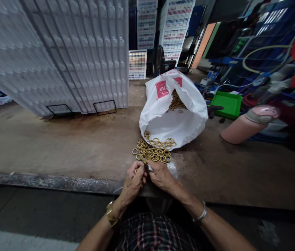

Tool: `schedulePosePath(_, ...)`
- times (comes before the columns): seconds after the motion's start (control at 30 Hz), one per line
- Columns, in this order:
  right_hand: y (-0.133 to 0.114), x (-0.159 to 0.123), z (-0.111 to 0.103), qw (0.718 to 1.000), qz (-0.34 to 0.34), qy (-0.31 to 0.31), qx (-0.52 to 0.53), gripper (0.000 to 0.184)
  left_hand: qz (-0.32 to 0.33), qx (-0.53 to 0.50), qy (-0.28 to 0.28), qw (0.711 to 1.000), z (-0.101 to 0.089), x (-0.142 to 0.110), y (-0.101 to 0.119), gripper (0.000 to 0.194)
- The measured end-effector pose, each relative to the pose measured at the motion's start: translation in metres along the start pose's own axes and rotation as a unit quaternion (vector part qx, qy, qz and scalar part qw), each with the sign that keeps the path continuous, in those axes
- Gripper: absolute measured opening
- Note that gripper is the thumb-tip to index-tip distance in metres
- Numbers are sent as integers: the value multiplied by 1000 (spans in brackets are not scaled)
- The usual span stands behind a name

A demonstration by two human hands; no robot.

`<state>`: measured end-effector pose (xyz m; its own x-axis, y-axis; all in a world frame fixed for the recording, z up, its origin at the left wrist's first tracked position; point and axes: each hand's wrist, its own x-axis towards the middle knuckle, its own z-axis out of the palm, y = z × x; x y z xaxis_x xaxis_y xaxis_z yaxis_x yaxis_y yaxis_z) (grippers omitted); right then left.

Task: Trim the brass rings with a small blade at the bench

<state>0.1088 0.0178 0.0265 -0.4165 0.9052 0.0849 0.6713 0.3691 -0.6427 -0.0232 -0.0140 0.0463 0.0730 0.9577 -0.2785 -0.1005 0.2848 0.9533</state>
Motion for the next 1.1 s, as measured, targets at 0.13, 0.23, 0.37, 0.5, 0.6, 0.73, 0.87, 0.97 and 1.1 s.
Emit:
schedulePosePath(0.13, 2, -1, 4, 998, -6, -16, -63, 23, 16, 11, 14, 1000, 0, 1, -2, 32)
schedulePosePath(0.23, -2, 0, 4, 995, 5, -29, -95, 25, 33, 19, 22, 999, -2, 2, -4, 29)
schedulePosePath(0.37, -13, 2, -1, 987, 30, -63, -142, 26, 39, 23, 20, 999, -6, -2, -4, 31)
schedulePosePath(0.5, -11, 14, -13, 975, 86, -57, -196, 27, 8, 23, -9, 1000, -9, -13, -2, 32)
schedulePosePath(0.6, 6, 28, -28, 966, 126, 8, -227, 27, -23, -50, -52, 997, -10, -16, -2, 32)
schedulePosePath(0.73, 36, 53, -45, 957, 132, 81, -246, 24, -33, -190, -58, 980, -13, -9, -5, 31)
schedulePosePath(0.87, 57, 80, -49, 955, 137, 72, -253, 23, -44, -230, -54, 971, -17, -2, -7, 29)
schedulePosePath(0.97, 61, 98, -48, 957, 131, 66, -252, 26, -47, -250, -64, 965, -20, -1, -7, 23)
schedulePosePath(1.1, 57, 118, -44, 958, 129, 63, -247, 25, -69, -294, -77, 950, -23, 1, -8, 25)
